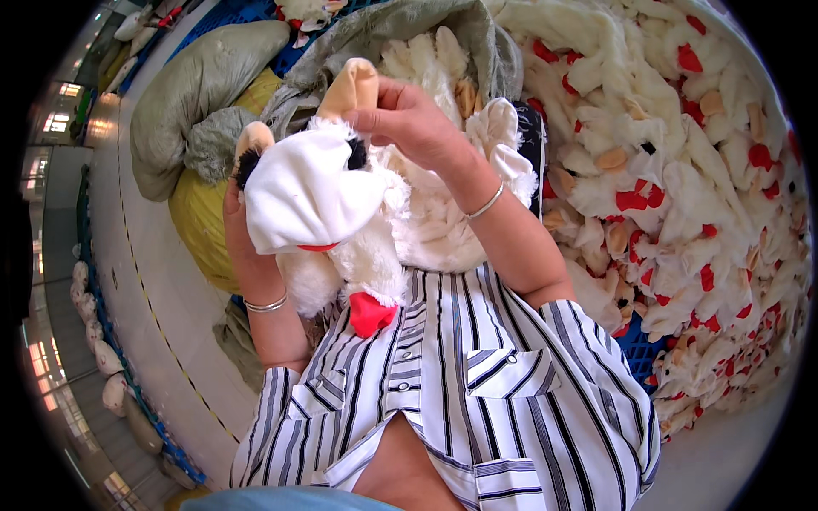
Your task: The person assembles a white stuffed toy by hand, inserting red fabric pieces into the toy's limbs and body. They repeatedly turn the toy over, adjust the fabric, and manipulate the stuffing to shape the toy. The process involves handling multiple red fabric pieces and the white plush body.
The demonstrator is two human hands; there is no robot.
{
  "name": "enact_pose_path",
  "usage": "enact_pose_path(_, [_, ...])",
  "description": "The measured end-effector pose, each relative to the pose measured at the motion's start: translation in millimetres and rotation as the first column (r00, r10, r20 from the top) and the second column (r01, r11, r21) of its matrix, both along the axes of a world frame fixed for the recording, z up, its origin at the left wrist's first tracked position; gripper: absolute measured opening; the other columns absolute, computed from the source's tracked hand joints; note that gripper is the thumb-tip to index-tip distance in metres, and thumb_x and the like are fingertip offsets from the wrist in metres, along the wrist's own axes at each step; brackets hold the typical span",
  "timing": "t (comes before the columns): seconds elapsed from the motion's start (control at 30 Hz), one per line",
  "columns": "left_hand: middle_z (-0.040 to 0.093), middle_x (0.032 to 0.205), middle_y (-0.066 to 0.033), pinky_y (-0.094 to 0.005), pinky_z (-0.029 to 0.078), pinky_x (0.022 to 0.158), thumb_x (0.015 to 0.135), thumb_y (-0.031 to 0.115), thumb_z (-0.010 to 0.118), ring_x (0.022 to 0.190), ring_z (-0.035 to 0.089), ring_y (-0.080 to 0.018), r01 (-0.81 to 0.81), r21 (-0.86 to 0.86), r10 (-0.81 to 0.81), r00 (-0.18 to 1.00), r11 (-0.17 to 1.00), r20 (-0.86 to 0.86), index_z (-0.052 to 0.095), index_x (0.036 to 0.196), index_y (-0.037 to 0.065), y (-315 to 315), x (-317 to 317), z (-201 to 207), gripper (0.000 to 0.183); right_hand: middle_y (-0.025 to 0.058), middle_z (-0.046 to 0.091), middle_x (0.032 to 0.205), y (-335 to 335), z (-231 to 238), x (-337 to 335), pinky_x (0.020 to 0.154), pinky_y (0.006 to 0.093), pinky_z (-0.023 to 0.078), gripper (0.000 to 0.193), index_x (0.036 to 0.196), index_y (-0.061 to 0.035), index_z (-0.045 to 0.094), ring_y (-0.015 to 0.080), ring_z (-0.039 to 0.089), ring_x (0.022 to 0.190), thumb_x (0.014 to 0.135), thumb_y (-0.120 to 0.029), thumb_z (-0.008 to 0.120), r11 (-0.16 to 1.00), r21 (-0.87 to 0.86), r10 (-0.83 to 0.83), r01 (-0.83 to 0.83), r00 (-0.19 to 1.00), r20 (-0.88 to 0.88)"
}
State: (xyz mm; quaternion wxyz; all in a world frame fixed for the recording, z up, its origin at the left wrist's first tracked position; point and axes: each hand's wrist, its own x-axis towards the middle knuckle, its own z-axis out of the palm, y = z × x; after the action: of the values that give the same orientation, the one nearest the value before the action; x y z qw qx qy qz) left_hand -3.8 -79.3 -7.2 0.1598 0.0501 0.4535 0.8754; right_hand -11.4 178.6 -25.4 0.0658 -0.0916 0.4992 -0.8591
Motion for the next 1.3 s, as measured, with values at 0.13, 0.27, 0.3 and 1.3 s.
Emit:
enact_pose_path(0.13, [0.063,0.118,-0.0113,-0.0353,0.055,0.09,0.088,0.014,0.065,0.106,0.065,-0.0225,0.094,-0.014,-0.094,0.95,0.995,-0.298,0.054,0.127,0.002,-15.9,7.8,-6.9,0.043,0.0022,0.062,0.091,5.5,8.1,1.9,0.065,0.0198,0.049,0.028,0.11,-0.0023,0.059,0.0076,0.06,0.078,0.086,-0.01,0.071,0.999,-0.033,0.013,-0.016,0.995,-0.095])
enact_pose_path(0.27, [0.065,0.103,-0.0074,-0.0336,0.054,0.085,0.084,0.02,0.073,0.094,0.065,-0.0172,-0.499,-0.258,0.365,0.827,0.828,-0.427,0.06,0.117,0.003,-28.0,4.9,0.6,0.039,0.0029,0.067,0.094,9.4,18.7,1.2,0.06,0.0202,0.05,0.023,0.108,-0.0051,0.063,0.0084,0.065,0.083,0.088,-0.014,0.07,0.95,0.094,-0.294,0.297,0.955,-0.044])
enact_pose_path(0.3, [0.064,0.106,-0.0092,-0.033,0.054,0.085,0.091,0.017,0.062,0.095,0.064,-0.0183,-0.618,-0.059,0.524,0.709,0.784,-0.471,0.059,0.118,0.001,-25.5,6.4,21.2,0.031,0.0026,0.069,0.093,31.0,11.1,-13.3,0.064,0.0224,0.055,0.021,0.107,-0.0055,0.064,0.0132,0.069,0.088,0.092,-0.02,0.067,0.936,0.045,-0.34,0.349,0.93,-0.141])
enact_pose_path(1.3, [0.055,0.088,0.0007,-0.0216,0.037,0.08,0.096,-0.002,0.049,0.083,0.047,-0.0084,-0.311,-0.591,-0.143,0.79,0.744,-0.596,0.057,0.088,0.006,-123.5,-0.9,16.7,0.013,-0.0077,0.062,0.079,68.1,35.1,3.2,0.063,0.0188,0.041,0.024,0.094,-0.0024,0.072,0.0003,0.051,0.071,0.094,-0.026,0.068,0.795,0.306,-0.425,0.523,0.842,-0.334])
